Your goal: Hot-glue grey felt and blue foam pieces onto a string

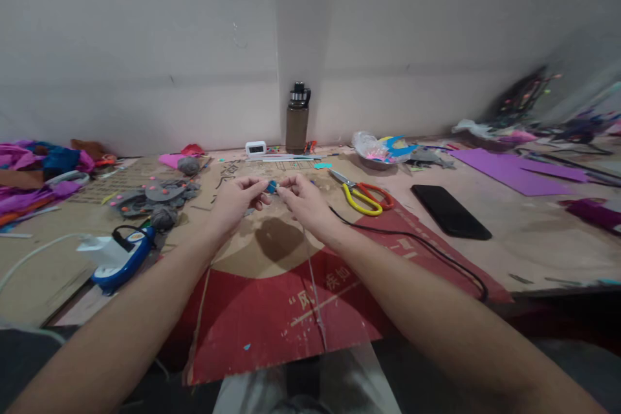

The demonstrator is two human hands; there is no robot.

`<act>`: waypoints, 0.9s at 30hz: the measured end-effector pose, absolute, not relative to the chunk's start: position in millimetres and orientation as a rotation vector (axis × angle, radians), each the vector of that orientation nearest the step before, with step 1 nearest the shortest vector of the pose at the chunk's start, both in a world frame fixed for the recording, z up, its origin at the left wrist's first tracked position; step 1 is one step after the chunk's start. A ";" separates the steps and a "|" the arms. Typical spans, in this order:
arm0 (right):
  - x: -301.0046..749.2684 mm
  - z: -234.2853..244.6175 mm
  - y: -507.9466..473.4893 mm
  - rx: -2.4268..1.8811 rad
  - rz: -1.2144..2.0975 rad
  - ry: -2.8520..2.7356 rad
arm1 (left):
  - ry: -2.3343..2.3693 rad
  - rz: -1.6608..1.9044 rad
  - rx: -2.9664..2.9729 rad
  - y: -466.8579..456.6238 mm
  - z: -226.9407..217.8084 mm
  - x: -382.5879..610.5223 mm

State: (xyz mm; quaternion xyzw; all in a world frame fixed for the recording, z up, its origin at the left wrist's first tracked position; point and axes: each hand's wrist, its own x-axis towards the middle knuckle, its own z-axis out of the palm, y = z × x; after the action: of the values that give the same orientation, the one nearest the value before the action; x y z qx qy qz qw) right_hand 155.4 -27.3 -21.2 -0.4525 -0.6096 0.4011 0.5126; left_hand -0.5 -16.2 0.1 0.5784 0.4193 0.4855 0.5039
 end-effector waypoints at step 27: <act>186.9 10.4 -105.8 -0.137 1.467 -2.170 | 0.968 1.358 1.125 -9.7 2.7 -4.7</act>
State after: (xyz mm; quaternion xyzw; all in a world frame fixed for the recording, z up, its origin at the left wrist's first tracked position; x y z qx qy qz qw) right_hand 186.9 -105.8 10.4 -0.0505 -0.7995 0.5408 0.2565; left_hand -4.7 -9.7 2.7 0.4723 0.4065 0.5700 0.5355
